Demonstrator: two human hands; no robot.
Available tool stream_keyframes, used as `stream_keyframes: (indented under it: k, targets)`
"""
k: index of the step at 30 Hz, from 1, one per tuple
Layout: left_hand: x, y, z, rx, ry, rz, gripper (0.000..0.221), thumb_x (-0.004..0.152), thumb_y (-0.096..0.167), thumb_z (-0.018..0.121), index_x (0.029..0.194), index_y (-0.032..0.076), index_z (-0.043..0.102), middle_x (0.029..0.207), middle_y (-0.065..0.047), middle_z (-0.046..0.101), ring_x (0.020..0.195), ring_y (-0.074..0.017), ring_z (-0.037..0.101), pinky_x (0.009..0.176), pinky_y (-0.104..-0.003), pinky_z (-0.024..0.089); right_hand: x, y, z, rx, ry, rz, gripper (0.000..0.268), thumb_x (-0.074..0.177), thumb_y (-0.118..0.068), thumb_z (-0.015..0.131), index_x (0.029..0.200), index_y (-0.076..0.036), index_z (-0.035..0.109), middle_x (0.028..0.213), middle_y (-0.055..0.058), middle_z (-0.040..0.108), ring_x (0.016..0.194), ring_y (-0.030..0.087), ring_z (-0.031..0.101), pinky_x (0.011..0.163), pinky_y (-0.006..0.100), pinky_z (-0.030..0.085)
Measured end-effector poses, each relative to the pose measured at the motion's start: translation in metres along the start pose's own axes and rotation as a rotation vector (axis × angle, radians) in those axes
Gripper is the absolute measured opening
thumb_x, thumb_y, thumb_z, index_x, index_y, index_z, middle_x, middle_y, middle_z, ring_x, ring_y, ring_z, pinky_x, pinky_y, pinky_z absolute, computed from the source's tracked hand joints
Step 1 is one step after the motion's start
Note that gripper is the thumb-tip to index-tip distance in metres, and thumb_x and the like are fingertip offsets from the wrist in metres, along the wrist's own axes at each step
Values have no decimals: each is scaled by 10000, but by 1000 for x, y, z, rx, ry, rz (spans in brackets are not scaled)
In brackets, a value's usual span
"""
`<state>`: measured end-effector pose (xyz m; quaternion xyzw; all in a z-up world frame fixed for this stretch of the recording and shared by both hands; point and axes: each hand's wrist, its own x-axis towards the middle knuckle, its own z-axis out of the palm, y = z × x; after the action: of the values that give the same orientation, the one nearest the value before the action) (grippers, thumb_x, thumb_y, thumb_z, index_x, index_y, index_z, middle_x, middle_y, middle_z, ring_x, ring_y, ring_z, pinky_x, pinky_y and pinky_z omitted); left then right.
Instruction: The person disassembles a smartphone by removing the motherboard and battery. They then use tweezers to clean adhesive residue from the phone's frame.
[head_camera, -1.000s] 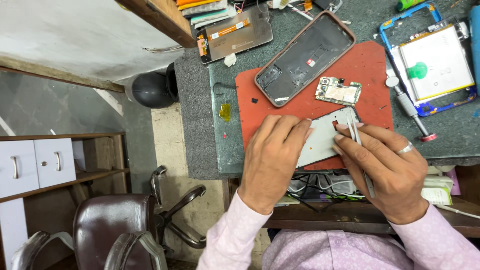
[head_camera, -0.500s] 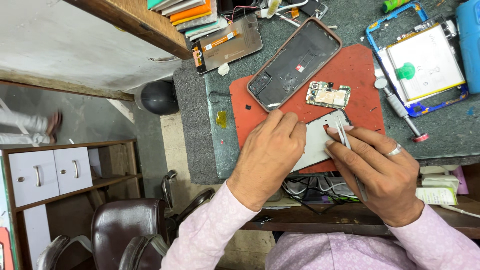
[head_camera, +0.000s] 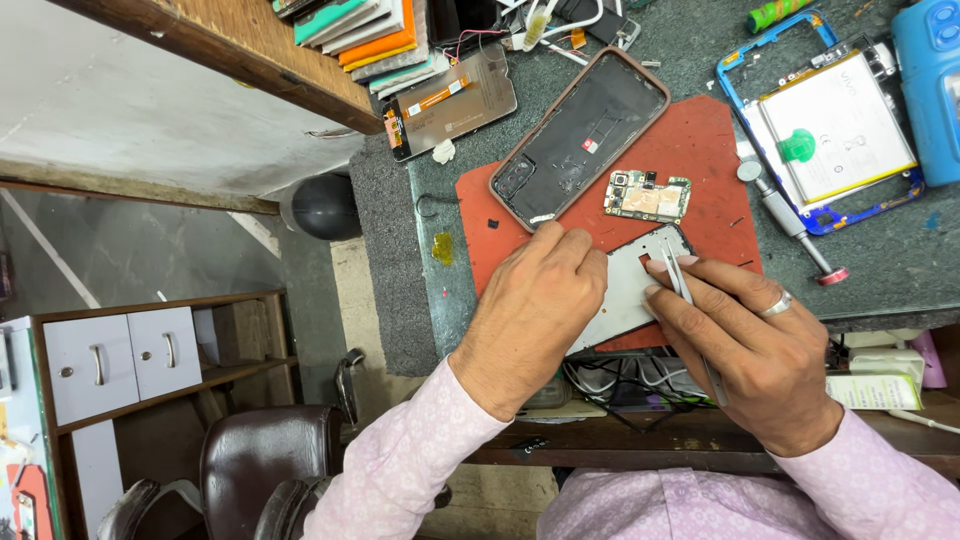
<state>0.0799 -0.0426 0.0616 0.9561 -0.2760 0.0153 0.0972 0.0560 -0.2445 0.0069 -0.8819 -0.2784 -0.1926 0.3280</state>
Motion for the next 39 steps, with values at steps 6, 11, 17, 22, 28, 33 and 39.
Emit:
stream_keyframes:
  k: [6,11,17,22,28,33,39]
  targets:
    - [1,2,2,62,-2,24,72,782,4,657,847,10,627,892,-91,581,947,-245,598,814,-355,550,0,0,0,-5,7,-1,234,821,-72,795,1051,-50,763,1161,66,756,1064,258,698,864,371,566]
    - [-4,1,3,79,16,22,92,796,6,656,870,19,602,906,-98,564,941,-245,592,819,-355,553,0,-2,0,-22,6,-6,227,826,-60,785,1050,-41,764,1164,70,758,1063,261,699,870,372,568]
    - [-13,-2,1,-59,142,-57,141,900,64,689,1020,0,653,937,-96,569,905,-253,580,765,-368,521,-1,-4,0,-44,7,2,213,841,-49,784,1053,-42,765,1168,67,757,1070,255,701,885,364,570]
    - [-21,-4,-2,-170,167,-111,271,919,53,670,1186,10,675,1056,-70,621,997,-238,610,855,-360,540,-2,-5,1,-43,6,4,211,847,-44,784,1057,-47,764,1181,64,758,1081,250,699,886,361,569]
    - [-14,1,8,-270,226,-159,170,946,118,728,1085,25,697,1003,-69,626,969,-254,606,834,-386,522,-4,-5,4,-57,10,5,230,847,-51,788,1076,-61,770,1185,64,757,1091,251,695,888,359,568]
    - [0,5,21,-361,298,-268,150,937,154,754,963,33,669,940,-74,611,904,-278,586,794,-420,492,-5,-6,4,-68,5,1,230,851,-50,788,1079,-64,774,1175,66,758,1090,255,701,890,365,570]
    - [1,7,25,-395,302,-337,157,951,151,741,907,33,647,907,-77,595,854,-283,570,756,-426,466,-4,-6,3,-78,10,5,214,862,-59,778,1076,-65,780,1175,65,762,1090,249,705,898,385,571]
